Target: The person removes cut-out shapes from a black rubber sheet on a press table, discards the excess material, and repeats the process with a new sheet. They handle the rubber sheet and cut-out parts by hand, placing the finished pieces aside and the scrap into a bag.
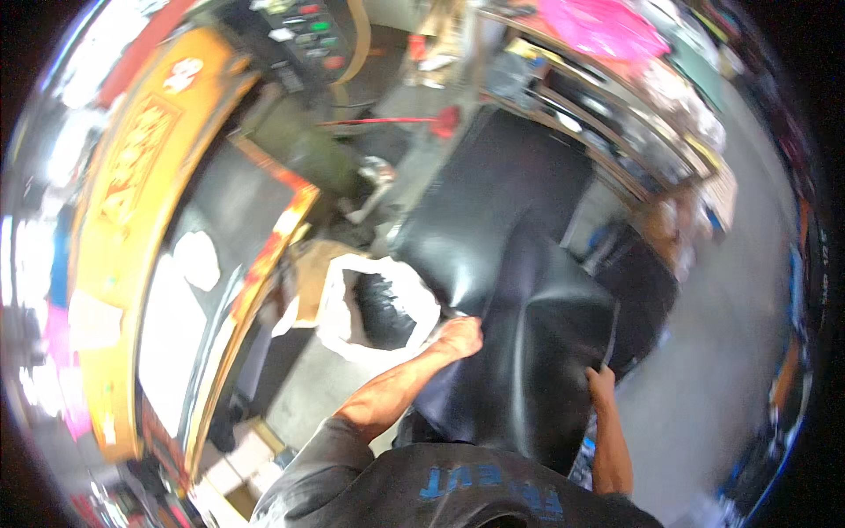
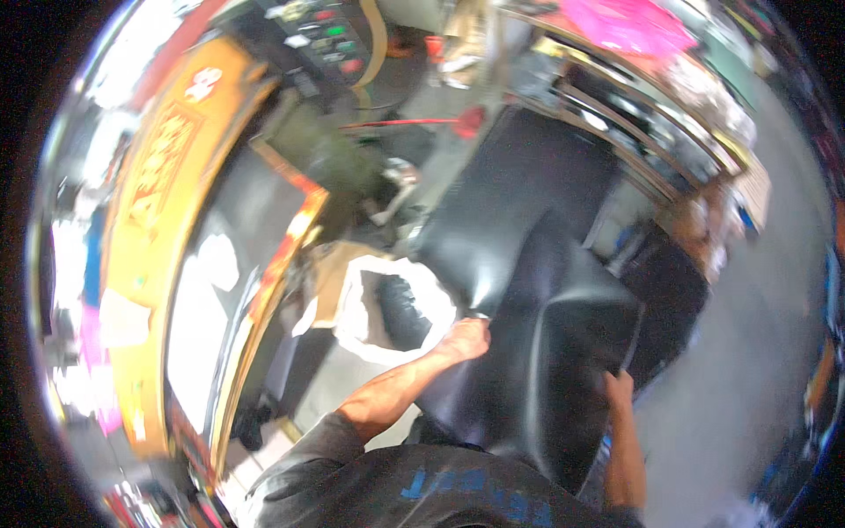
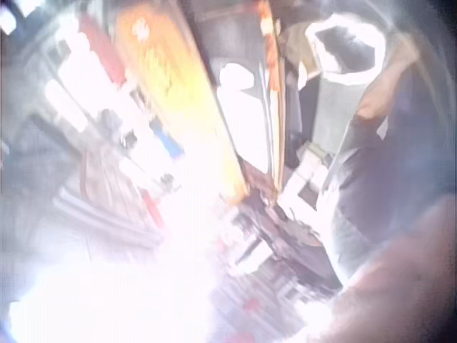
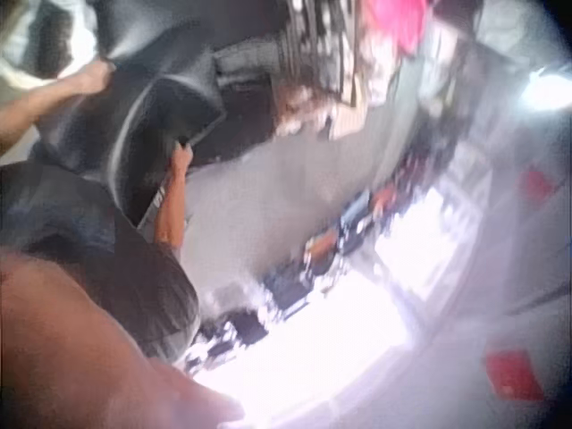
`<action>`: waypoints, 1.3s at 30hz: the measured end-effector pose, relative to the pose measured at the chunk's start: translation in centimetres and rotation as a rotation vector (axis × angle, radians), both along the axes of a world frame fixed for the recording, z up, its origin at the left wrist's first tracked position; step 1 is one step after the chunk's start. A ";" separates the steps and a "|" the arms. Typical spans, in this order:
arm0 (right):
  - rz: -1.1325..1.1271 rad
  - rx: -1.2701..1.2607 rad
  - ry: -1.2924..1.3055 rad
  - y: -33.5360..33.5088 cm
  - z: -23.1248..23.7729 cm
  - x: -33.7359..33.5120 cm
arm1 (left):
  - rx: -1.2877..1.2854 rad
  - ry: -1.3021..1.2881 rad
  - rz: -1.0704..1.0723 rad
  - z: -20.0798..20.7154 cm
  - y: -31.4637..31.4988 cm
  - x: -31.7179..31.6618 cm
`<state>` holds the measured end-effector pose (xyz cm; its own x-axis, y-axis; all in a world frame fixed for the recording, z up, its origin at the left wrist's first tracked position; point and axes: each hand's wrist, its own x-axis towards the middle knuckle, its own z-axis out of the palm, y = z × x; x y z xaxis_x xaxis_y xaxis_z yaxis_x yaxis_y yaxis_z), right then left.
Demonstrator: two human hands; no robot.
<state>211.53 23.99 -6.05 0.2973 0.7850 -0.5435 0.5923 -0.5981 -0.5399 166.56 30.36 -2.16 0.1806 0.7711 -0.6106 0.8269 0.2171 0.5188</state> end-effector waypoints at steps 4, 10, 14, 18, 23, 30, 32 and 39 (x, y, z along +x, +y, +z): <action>0.049 0.171 0.247 -3.3 3.7 1.2 | 0.216 -0.010 0.136 7.2 -8.8 -2.9; 0.261 0.408 0.338 -0.6 16.5 -6.4 | 0.578 -0.026 0.506 19.2 -23.9 -7.3; 0.463 0.412 0.551 0.8 23.2 -15.1 | 0.720 -0.107 0.897 25.2 -37.4 -10.2; 0.665 0.378 0.708 0.2 24.4 -26.9 | 0.582 -0.061 1.392 25.8 -51.2 -10.6; 1.057 0.242 0.791 -4.5 22.6 -49.0 | 0.784 -0.116 1.813 22.7 -63.4 -13.8; 1.200 -0.013 0.763 -12.1 18.2 -73.4 | 0.765 -0.195 1.907 20.2 -75.7 -30.8; 1.083 -0.079 0.766 -12.7 17.6 -75.7 | 0.784 -0.295 1.891 20.2 -77.9 -35.7; 0.968 -0.288 0.851 -7.2 26.8 -97.3 | 0.543 -0.182 1.823 21.6 -74.5 -64.9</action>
<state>114.25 16.75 20.71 -0.8305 0.3106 -0.4624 0.3836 -0.2830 -0.8791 101.61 -44.11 19.43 -0.9281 0.1454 -0.3427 -0.2490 0.4420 0.8618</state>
